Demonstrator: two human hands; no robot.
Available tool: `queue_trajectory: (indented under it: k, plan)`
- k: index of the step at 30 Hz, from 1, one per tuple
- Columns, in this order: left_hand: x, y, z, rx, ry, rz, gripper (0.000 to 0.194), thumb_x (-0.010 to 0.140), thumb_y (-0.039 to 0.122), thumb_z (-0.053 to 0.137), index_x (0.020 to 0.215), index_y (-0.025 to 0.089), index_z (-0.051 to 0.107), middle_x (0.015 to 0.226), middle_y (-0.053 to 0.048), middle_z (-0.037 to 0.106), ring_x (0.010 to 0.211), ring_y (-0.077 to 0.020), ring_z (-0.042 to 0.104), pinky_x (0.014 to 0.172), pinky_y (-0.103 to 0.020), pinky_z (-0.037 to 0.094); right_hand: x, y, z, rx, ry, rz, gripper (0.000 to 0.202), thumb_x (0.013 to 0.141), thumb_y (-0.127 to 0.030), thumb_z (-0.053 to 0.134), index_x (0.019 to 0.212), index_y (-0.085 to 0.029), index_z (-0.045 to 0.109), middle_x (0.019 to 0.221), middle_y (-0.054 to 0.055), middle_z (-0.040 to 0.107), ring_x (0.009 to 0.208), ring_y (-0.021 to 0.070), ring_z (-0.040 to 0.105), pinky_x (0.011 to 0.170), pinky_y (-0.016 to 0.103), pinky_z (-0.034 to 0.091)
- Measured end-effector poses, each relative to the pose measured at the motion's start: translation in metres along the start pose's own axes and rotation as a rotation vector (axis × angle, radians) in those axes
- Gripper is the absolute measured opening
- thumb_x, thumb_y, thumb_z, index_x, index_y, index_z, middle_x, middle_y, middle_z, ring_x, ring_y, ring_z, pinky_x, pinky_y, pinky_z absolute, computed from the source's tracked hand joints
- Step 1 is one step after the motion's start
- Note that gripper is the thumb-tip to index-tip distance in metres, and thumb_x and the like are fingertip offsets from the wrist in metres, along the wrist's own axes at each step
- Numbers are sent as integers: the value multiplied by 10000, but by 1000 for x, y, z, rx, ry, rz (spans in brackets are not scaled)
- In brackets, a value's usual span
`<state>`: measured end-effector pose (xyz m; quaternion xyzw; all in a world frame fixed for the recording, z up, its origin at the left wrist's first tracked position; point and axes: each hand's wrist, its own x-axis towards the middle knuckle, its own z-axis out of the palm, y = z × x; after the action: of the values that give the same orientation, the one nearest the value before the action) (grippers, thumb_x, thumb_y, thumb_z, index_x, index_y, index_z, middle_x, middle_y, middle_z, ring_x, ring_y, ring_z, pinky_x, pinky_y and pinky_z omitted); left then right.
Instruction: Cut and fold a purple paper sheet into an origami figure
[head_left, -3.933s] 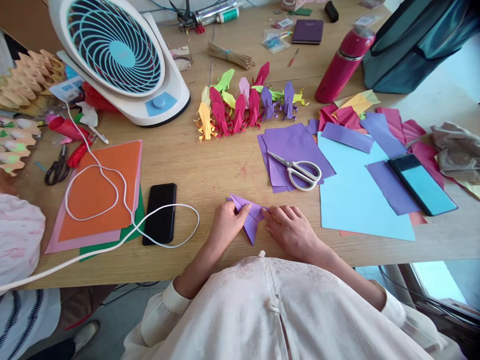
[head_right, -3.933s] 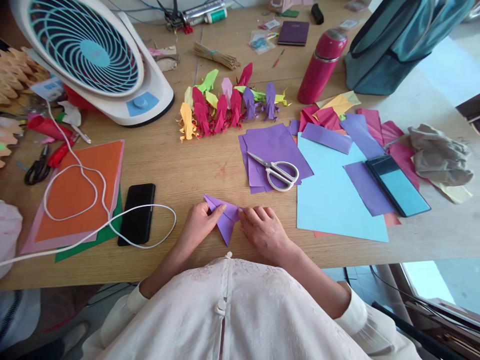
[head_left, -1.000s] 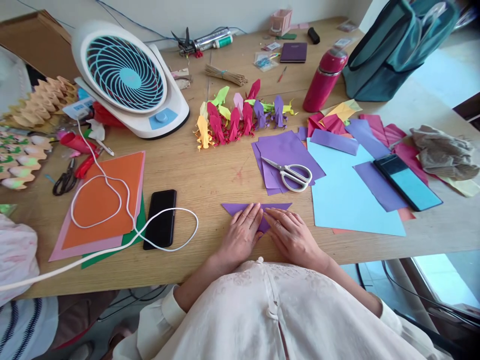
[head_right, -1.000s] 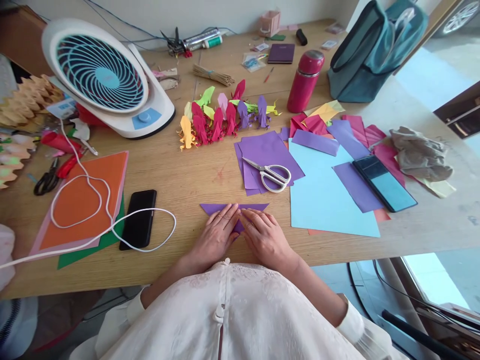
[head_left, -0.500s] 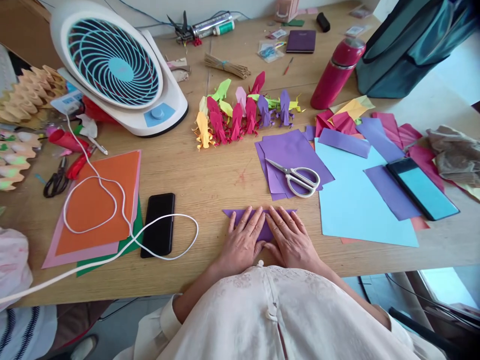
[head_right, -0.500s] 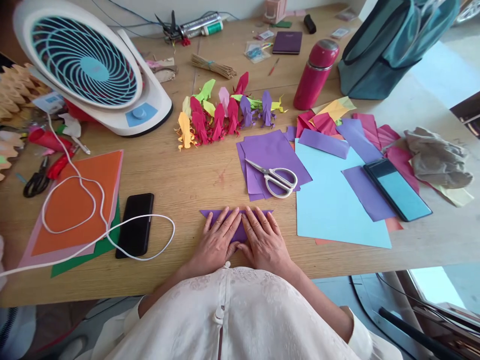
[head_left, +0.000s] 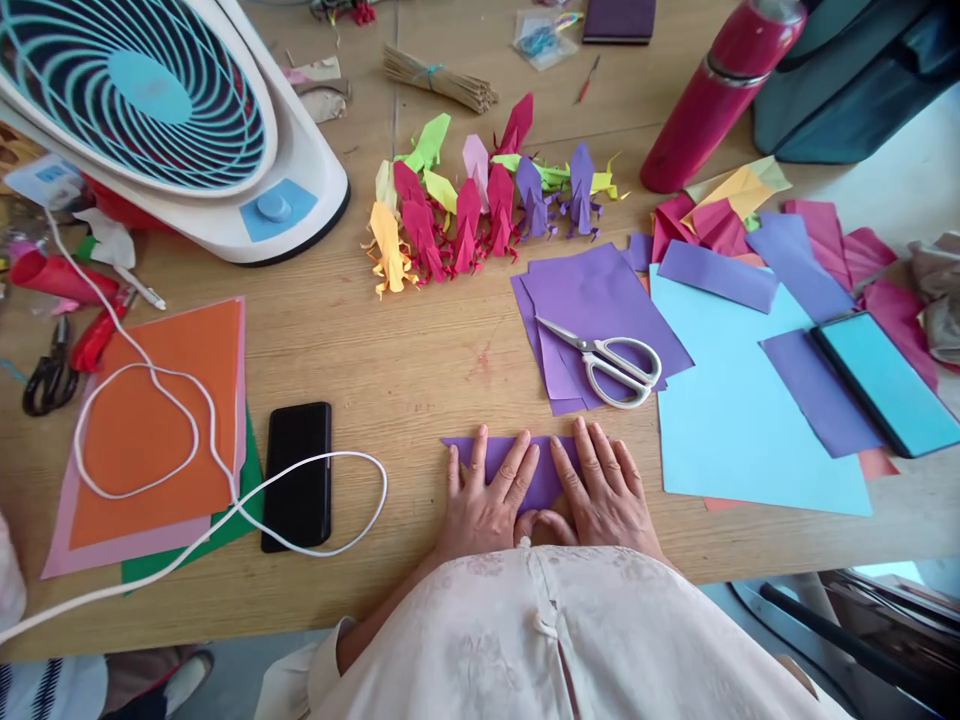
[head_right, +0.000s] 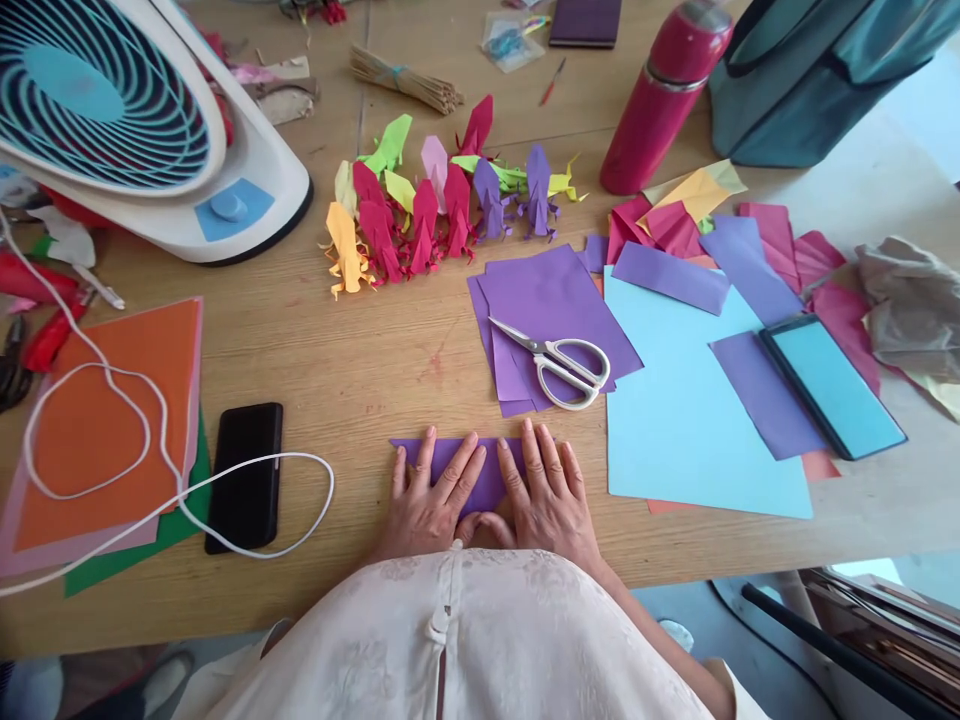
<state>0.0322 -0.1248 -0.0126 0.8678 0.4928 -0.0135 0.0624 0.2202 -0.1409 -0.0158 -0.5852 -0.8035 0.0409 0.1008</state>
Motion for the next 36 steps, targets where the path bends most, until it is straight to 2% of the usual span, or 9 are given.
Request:
queue_trajectory:
  k: [10,17,21,24,29,34,36]
  plan:
    - [2,0,-3,-33,12,-7,666,966,482,438,1578,279,272,1637,-7,278,1517,-435,135,1158,-719,166,0,1,0,-24,-25,2,862,914,-664,480,1557,-125,284,1628,255,205,1501,386,236,1168,556,247]
    - [3,1,-7,-34,3,-35,701,961,538,435,1586,285,242,1667,-14,190,1513,-447,125,1144,-723,191,-1,3,0,-32,14,19,846,977,-526,448,1593,-59,102,1625,255,212,1515,362,206,1178,552,239]
    - [0,1,-9,-45,8,-51,798,930,549,498,1599,241,190,1678,-86,133,1511,-452,132,1146,-707,208,-9,11,-2,-32,34,78,861,985,-491,456,1601,-70,25,1635,238,189,1512,361,217,1181,572,228]
    - [-2,3,-10,-53,19,-90,814,926,548,507,1599,220,190,1676,-111,137,1509,-465,121,1140,-711,211,-16,20,-4,-22,25,60,841,994,-460,452,1604,-87,9,1643,214,183,1516,349,214,1188,568,231]
    - [-3,9,-10,-51,17,-147,771,938,526,502,1592,225,225,1670,-128,160,1494,-498,135,1108,-743,233,-20,24,-13,5,58,25,751,1013,-405,426,1604,-98,79,1641,188,221,1523,330,201,1193,558,244]
    - [-2,13,-9,-56,30,-183,772,941,572,477,1584,207,254,1663,-161,170,1489,-505,140,1100,-754,235,-14,11,-20,18,78,-123,634,1020,-388,427,1573,-128,256,1623,145,294,1523,313,207,1225,597,118]
    - [-2,14,-7,-55,34,-185,775,939,582,474,1585,215,251,1661,-167,173,1488,-508,136,1098,-758,233,-11,6,-18,41,51,-175,602,1023,-412,416,1547,-129,326,1618,139,308,1520,306,219,1228,595,107]
